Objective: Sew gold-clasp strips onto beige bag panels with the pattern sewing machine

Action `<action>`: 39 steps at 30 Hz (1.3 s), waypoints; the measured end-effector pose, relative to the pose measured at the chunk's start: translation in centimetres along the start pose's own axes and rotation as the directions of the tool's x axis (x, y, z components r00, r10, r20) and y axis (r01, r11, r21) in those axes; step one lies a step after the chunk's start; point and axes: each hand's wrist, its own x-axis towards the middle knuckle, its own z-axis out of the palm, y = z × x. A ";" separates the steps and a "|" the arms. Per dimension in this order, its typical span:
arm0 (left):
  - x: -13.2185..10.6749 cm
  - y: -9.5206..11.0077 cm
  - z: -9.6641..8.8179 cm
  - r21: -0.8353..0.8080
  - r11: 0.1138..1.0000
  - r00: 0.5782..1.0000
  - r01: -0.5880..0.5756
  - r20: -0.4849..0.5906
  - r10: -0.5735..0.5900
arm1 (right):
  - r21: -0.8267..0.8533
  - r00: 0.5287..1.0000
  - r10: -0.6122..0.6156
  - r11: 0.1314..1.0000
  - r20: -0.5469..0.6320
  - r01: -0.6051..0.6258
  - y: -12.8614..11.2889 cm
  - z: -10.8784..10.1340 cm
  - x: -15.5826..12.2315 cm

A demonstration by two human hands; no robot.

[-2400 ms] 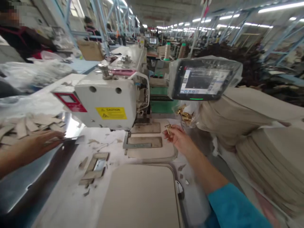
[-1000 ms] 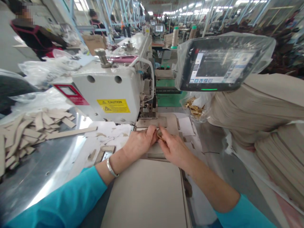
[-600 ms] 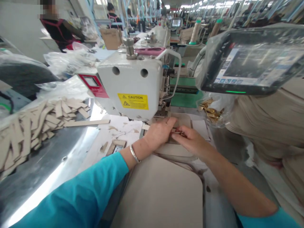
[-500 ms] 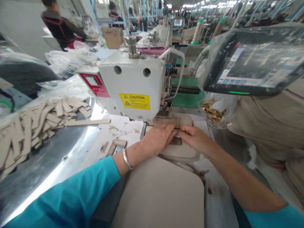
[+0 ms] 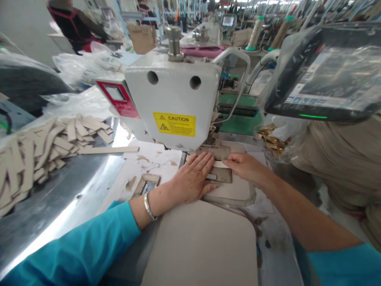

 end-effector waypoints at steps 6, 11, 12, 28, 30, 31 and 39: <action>-0.2 0.1 0.6 0.015 1.000 0.999 -0.004 -0.041 0.005 | -0.036 1.000 0.014 0.999 -0.001 -0.014 -0.4 -0.3 0.5; 0.0 0.3 1.1 0.028 0.999 0.998 0.033 -0.051 -0.031 | -0.129 0.998 0.005 0.992 -0.062 -0.013 -0.1 -0.2 1.3; 0.0 0.4 1.1 0.031 0.998 0.998 0.057 -0.042 -0.056 | -0.136 0.998 0.000 0.991 -0.066 -0.009 0.0 -0.2 1.4; -0.4 2.2 0.4 0.071 0.957 0.959 0.282 -0.016 -0.282 | -0.069 0.999 0.029 0.997 -0.041 -0.032 -0.1 -0.3 0.6; -0.5 2.4 0.4 0.089 0.949 0.953 0.301 -0.013 -0.302 | -0.123 0.999 0.002 0.992 -0.041 -0.007 0.2 -0.4 1.0; -0.5 2.5 0.3 0.097 0.948 0.953 0.302 -0.007 -0.303 | -0.141 0.999 -0.015 0.990 -0.038 0.010 0.3 -0.5 1.2; -0.4 2.2 0.0 0.089 0.955 0.960 0.281 -0.013 -0.281 | -0.136 0.999 -0.031 0.990 -0.039 0.025 0.0 -0.3 1.0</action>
